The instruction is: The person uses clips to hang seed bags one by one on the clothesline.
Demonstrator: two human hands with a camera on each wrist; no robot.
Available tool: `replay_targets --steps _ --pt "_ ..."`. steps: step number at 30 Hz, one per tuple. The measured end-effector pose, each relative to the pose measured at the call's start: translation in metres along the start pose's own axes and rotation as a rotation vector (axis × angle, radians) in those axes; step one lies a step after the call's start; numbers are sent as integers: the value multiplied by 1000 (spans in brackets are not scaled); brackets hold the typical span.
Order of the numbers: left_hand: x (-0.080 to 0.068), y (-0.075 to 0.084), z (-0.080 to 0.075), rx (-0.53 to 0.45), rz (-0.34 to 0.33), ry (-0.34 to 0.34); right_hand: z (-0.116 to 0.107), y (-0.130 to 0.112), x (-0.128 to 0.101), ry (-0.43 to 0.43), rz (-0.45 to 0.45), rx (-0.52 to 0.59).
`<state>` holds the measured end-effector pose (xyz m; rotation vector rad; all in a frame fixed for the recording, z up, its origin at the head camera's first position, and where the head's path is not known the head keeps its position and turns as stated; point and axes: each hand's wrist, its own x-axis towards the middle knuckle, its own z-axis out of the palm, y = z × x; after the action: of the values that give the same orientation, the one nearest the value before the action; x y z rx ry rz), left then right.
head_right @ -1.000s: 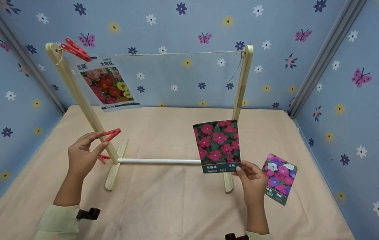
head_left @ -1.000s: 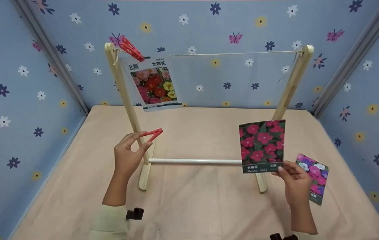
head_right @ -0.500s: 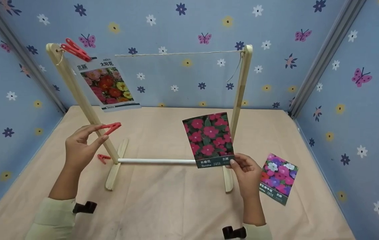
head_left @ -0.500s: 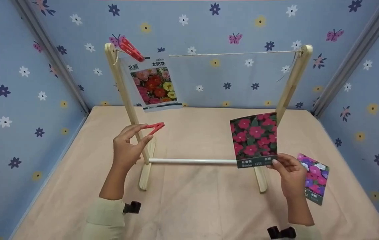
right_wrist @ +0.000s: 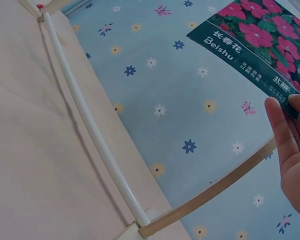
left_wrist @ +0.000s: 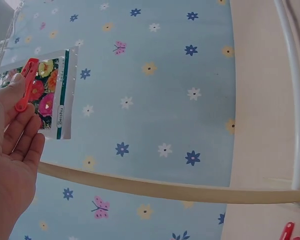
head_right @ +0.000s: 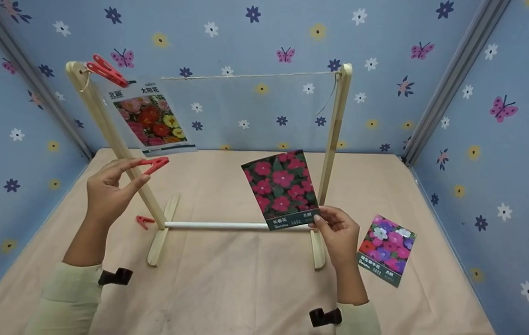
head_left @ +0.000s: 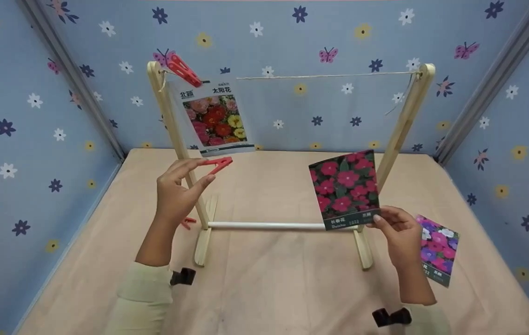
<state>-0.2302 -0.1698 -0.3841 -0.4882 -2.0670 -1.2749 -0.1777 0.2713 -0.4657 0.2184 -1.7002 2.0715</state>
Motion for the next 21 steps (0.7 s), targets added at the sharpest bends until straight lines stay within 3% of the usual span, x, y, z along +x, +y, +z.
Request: replay_targets --steps 14,21 --pt "26 16 5 -17 80 0 10 -8 15 -25 -15 -65" --pt "40 26 4 7 87 -47 19 -9 22 -49 -42 -60"
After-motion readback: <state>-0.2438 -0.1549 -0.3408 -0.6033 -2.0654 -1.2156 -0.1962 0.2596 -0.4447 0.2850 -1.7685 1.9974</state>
